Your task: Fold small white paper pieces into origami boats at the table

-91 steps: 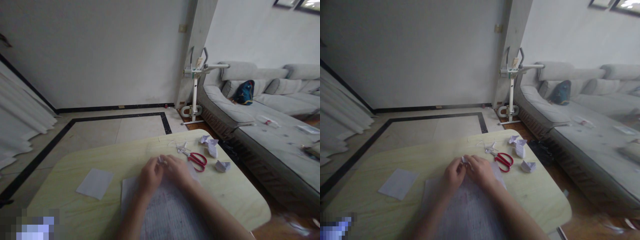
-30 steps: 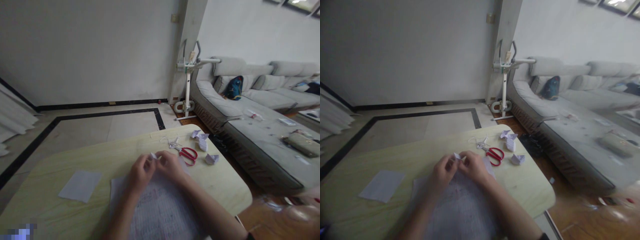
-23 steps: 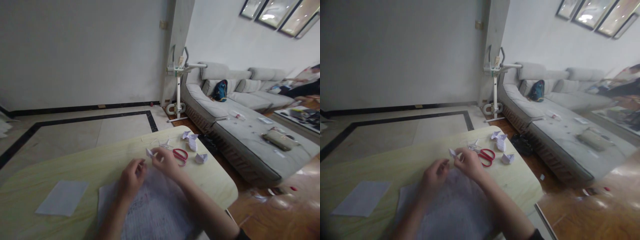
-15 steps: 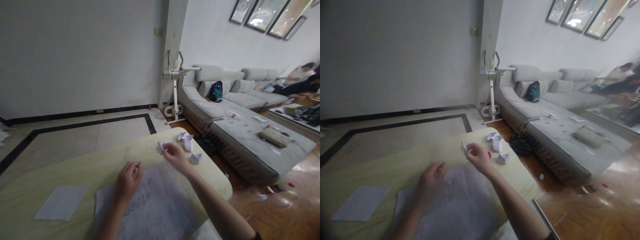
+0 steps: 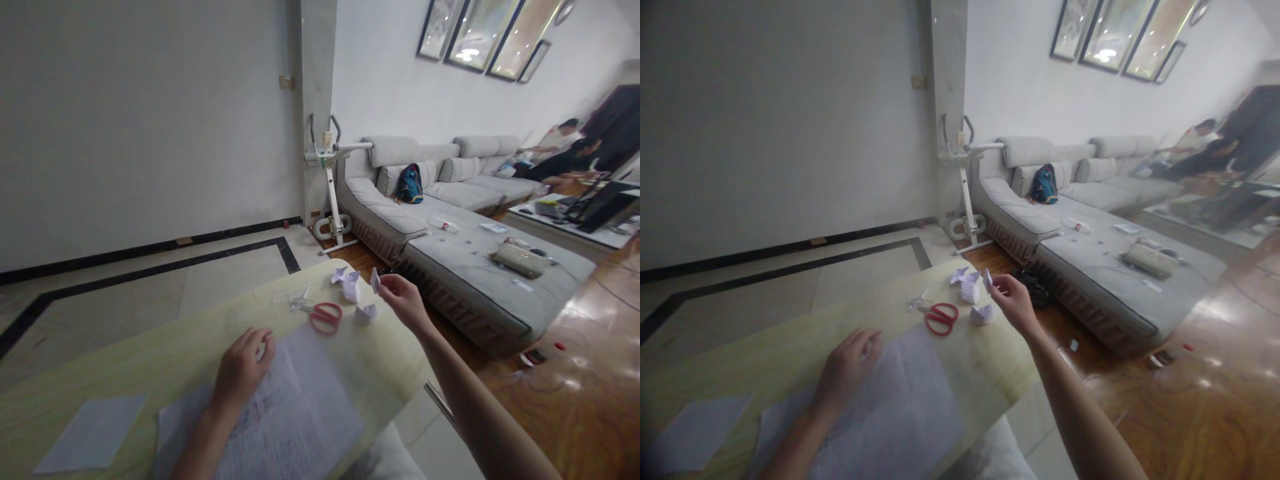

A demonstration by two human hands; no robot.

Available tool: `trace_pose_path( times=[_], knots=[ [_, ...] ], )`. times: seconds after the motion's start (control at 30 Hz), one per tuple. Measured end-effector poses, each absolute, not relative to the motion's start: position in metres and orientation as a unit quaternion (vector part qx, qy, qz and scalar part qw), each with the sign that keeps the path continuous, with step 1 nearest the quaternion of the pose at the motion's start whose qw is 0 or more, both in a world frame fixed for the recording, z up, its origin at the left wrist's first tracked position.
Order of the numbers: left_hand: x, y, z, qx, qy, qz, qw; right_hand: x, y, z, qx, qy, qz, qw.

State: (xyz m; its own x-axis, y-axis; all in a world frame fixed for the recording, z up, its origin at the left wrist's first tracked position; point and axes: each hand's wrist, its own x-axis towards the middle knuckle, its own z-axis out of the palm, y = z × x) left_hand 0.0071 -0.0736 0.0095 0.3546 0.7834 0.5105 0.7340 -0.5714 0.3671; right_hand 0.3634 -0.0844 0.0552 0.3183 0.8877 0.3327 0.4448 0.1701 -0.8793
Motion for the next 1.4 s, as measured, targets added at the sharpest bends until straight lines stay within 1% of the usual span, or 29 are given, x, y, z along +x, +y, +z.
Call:
trace_pose_path(
  times=[0.07,0.17,0.3,0.37,0.47,0.57,0.73,0.93,1.1,1.2,1.3,1.4],
  knots=[
    [0.021,-0.074,0.018,0.826,0.457,0.324,0.059,0.37,-0.085,0.055,-0.616,-0.551,0.189,0.53],
    [0.052,-0.075,0.028,0.824,0.464,0.302,0.12,0.372,-0.085,0.055,-0.625,-0.574,0.162,0.504],
    [0.103,-0.072,0.034,0.793,0.502,0.249,0.24,0.373,-0.082,0.052,-0.621,-0.644,0.12,0.431],
    [0.129,-0.07,0.035,0.79,0.508,0.206,0.275,0.374,-0.079,0.05,-0.605,-0.691,0.095,0.384],
    [0.162,-0.068,0.036,0.804,0.513,0.145,0.262,0.375,-0.077,0.049,-0.578,-0.75,0.075,0.315],
    [0.184,-0.069,0.037,0.809,0.51,0.121,0.265,0.376,-0.077,0.049,-0.564,-0.781,0.072,0.258],
    [0.202,-0.067,0.036,0.8,0.528,0.098,0.267,0.378,-0.08,0.049,-0.57,-0.791,0.066,0.212],
    [0.205,-0.057,0.031,0.804,0.506,0.117,0.29,0.381,-0.082,0.043,-0.569,-0.79,0.077,0.214],
    [0.201,-0.055,0.029,0.787,0.485,0.17,0.342,0.38,-0.087,0.043,-0.567,-0.779,0.105,0.247],
    [0.198,-0.056,0.027,0.774,0.461,0.215,0.377,0.379,-0.091,0.042,-0.566,-0.762,0.14,0.282],
    [0.195,-0.057,0.023,0.751,0.456,0.258,0.403,0.376,-0.095,0.04,-0.572,-0.726,0.18,0.336],
    [0.189,-0.057,0.022,0.704,0.439,0.296,0.474,0.371,-0.1,0.038,-0.573,-0.686,0.217,0.393]
  ],
)
